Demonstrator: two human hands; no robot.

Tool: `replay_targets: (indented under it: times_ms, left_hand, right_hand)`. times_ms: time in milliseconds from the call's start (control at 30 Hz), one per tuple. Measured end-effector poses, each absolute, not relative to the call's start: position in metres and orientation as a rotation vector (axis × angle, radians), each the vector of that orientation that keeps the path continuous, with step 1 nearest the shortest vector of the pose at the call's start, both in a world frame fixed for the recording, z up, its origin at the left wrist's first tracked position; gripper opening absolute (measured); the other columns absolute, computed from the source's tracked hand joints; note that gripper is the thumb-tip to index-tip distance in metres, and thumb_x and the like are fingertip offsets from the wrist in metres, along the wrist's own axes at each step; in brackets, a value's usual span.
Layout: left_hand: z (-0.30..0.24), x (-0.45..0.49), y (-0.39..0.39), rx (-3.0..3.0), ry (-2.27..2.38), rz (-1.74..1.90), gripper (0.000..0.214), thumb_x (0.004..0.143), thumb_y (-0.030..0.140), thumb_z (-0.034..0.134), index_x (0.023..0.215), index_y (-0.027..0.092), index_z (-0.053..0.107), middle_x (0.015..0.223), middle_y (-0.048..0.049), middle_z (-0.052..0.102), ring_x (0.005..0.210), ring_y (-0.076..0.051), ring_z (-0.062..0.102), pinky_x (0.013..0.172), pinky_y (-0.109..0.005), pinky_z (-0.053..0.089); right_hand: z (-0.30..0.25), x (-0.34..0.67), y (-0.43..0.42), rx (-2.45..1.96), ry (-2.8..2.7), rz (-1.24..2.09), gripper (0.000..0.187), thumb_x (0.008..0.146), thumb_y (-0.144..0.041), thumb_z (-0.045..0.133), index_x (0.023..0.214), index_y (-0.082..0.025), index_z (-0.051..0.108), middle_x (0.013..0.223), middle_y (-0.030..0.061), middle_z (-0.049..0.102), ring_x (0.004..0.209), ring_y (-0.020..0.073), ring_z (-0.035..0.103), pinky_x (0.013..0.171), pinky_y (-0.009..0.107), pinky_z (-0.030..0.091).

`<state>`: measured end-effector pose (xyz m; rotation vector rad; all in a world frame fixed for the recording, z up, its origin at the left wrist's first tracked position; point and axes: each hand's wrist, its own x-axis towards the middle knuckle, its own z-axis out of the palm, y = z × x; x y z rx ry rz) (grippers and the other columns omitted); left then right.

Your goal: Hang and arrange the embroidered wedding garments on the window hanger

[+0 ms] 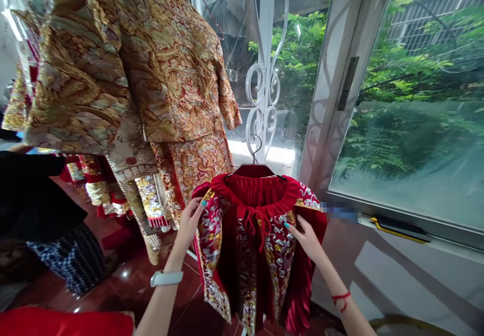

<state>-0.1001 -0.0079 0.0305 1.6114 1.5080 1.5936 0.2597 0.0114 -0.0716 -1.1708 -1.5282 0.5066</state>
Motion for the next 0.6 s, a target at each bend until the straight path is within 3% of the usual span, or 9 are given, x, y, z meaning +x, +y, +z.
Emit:
replay_targets:
  times_ms: [233, 433, 600]
  left_hand:
    - [0.077, -0.104, 0.001, 1.694, 1.724, 1.878, 0.036, 0.077, 0.050, 0.058, 0.089, 0.018, 0.069, 0.086, -0.0054, 0.071, 0.081, -0.022, 0.062, 0.078, -0.033, 0.048]
    - [0.064, -0.094, 0.008, 1.820, 1.883, 1.702, 0.027, 0.079, 0.040, 0.052, 0.092, 0.020, 0.062, 0.077, -0.0034, 0.065, 0.073, -0.022, 0.059, 0.073, -0.034, 0.049]
    - [0.069, -0.063, 0.009, 2.248, 2.052, 1.627, 0.039, 0.082, 0.036, 0.051, 0.115, 0.017, 0.059, 0.115, -0.0143, 0.061, 0.109, -0.032, 0.054, 0.098, -0.049, 0.041]
  right_hand:
    - [-0.004, 0.279, -0.011, -1.226, -1.441, 0.124, 0.022, 0.091, -0.038, 0.047, 0.097, -0.023, 0.063, 0.099, 0.0101, 0.069, 0.090, 0.0279, 0.064, 0.081, 0.040, 0.050]
    - [0.011, 0.282, 0.013, -1.148, -1.422, 0.329, 0.026, 0.090, -0.039, 0.047, 0.110, -0.023, 0.055, 0.081, 0.0022, 0.061, 0.069, 0.0202, 0.057, 0.065, 0.032, 0.046]
    - [-0.015, 0.268, 0.020, -1.145, -1.401, 0.346, 0.033, 0.091, -0.042, 0.047, 0.119, -0.025, 0.048, 0.101, 0.0066, 0.061, 0.085, 0.0233, 0.059, 0.077, 0.036, 0.048]
